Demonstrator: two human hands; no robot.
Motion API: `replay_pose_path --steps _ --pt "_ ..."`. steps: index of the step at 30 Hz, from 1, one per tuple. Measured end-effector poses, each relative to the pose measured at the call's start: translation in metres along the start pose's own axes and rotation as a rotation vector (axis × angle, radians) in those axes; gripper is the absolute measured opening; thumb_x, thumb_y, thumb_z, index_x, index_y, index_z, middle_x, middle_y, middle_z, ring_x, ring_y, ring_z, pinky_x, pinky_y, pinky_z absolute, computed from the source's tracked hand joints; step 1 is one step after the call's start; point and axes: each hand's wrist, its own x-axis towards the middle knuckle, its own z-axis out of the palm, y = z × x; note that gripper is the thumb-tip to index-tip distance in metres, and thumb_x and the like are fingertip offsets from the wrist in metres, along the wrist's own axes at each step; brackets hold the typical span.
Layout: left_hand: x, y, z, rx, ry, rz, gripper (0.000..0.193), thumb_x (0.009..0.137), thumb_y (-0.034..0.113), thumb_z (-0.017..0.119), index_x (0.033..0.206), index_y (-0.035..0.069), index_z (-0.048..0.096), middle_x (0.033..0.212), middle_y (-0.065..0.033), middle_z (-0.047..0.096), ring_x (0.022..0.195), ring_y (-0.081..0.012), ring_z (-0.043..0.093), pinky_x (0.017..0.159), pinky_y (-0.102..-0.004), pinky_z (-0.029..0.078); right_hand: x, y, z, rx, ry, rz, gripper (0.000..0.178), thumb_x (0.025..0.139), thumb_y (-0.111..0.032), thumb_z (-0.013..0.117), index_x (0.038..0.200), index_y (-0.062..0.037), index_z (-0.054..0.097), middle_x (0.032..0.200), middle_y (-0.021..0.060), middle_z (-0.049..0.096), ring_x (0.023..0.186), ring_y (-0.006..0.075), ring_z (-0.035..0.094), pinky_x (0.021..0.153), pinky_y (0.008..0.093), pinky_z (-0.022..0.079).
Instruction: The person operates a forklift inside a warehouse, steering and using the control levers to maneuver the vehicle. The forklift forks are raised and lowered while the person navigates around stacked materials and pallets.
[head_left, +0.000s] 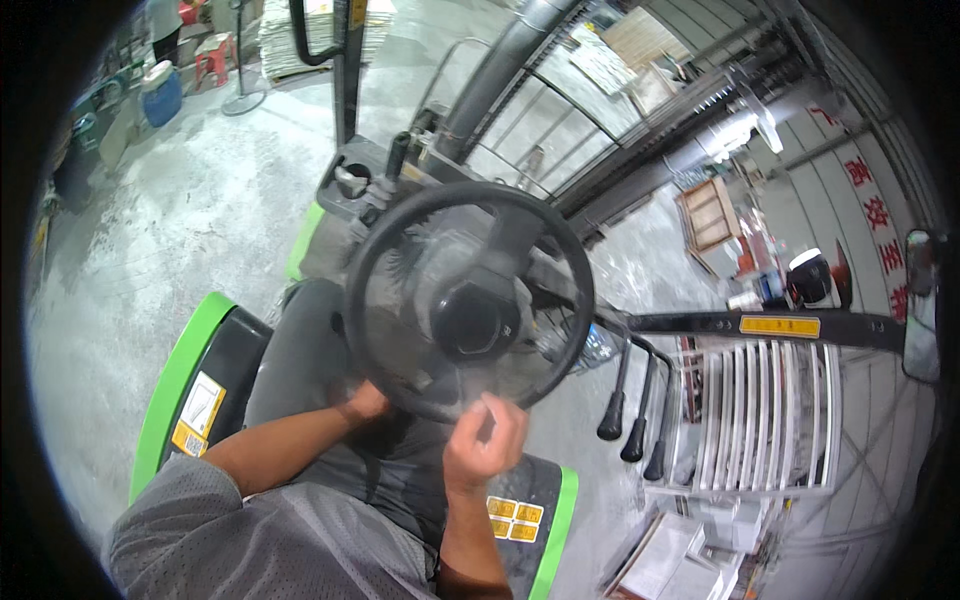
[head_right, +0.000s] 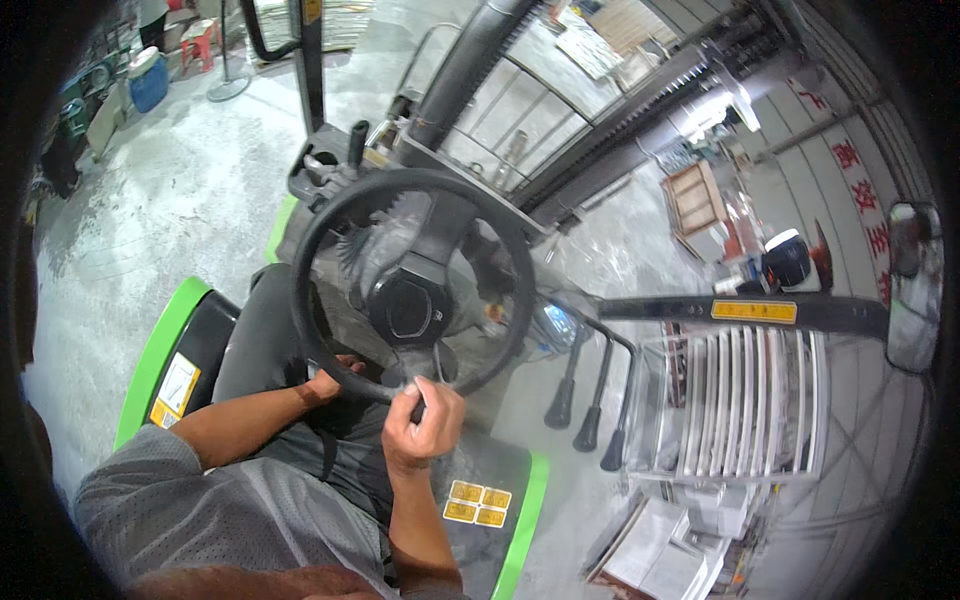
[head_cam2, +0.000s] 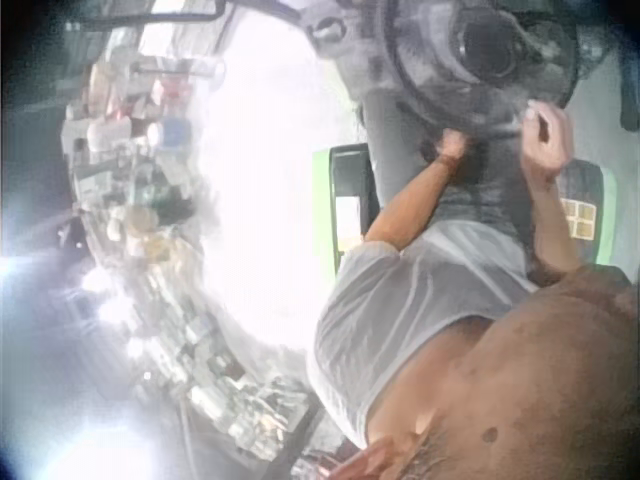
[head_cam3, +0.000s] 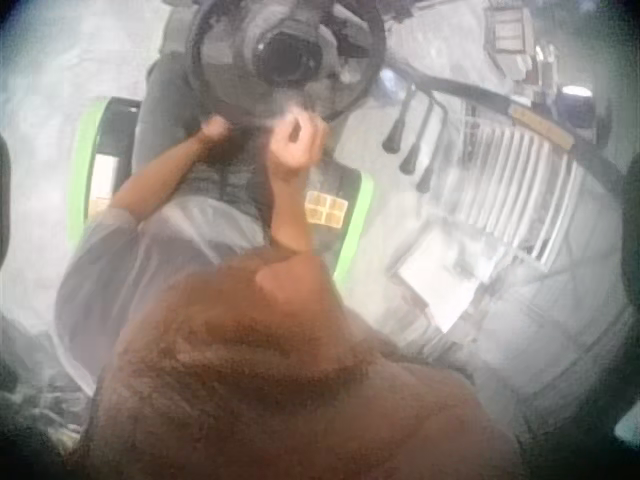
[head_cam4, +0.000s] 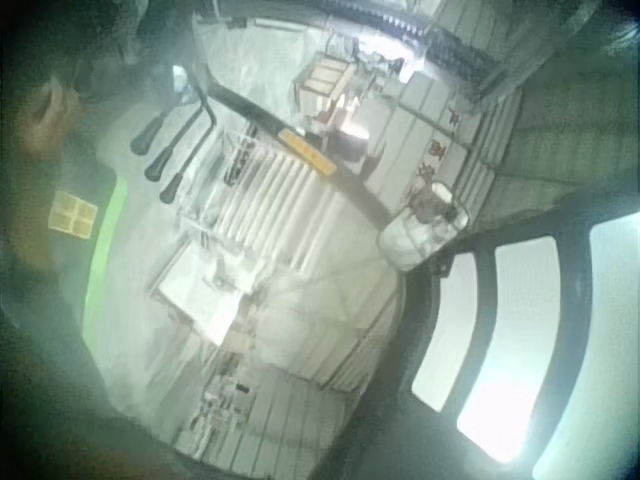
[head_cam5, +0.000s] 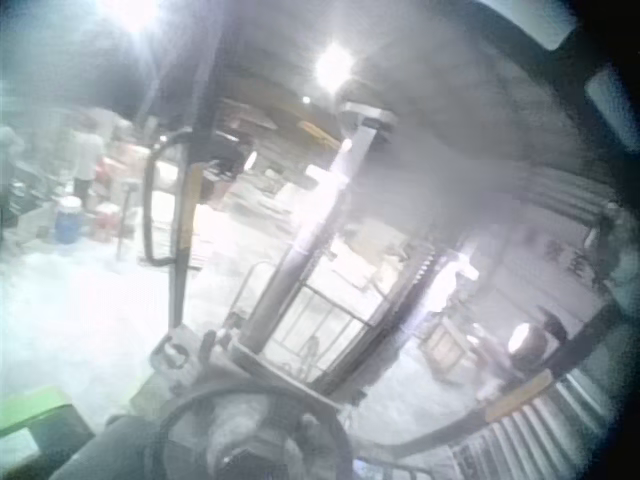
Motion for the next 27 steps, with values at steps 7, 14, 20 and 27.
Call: replay_pose_path --steps 7,14,20,27 --pt "0.028 0.014 -0.011 0.513 -0.099 0.156 0.035 0.102 0.033 0.046 0.119 0.009 0.064 0.122 -0.0182 0.060 0.113 -0.0368 0.057 0.093 -0.0444 0.045 0.038 0.034 0.017 -0.143 0.049 0.122 0.009 0.086 0.001 0.060 0.093 0.0030 0.065 0.084 0.0149 0.065 0.073 0.0304 0.061 0.069 0.0393 0.049" --pt "0.049 0.010 -0.028 0.217 -0.089 -0.074 0.035 0.102 0.034 0.046 0.118 0.009 0.064 0.107 -0.0161 0.063 0.103 -0.0338 0.061 0.087 -0.0411 0.048 0.047 0.054 0.006 0.066 -0.033 0.239 0.011 0.090 -0.007 0.061 0.096 0.0012 0.065 0.093 0.0135 0.065 0.086 0.0289 0.062 0.080 0.0403 0.049" --pt "0.064 0.018 -0.017 -0.073 -0.012 0.049 0.034 0.102 0.031 0.050 0.113 0.003 0.064 0.086 -0.0111 0.064 0.079 -0.0232 0.064 0.068 -0.0360 0.049 0.048 0.075 -0.016 0.079 0.021 0.271 0.021 0.089 -0.013 0.057 0.102 0.0026 0.064 0.102 0.0136 0.065 0.099 0.0268 0.060 0.091 0.0363 0.045" --pt "0.055 0.019 0.002 0.489 0.098 0.469 0.015 0.092 0.017 0.057 0.092 0.004 0.064 0.079 -0.0096 0.065 0.073 -0.0237 0.064 0.061 -0.0371 0.048 0.019 0.066 0.011 0.226 -0.078 0.187 0.015 0.082 -0.002 0.071 0.095 -0.0024 0.065 0.093 0.0126 0.067 0.085 0.0291 0.065 0.079 0.0377 0.052"
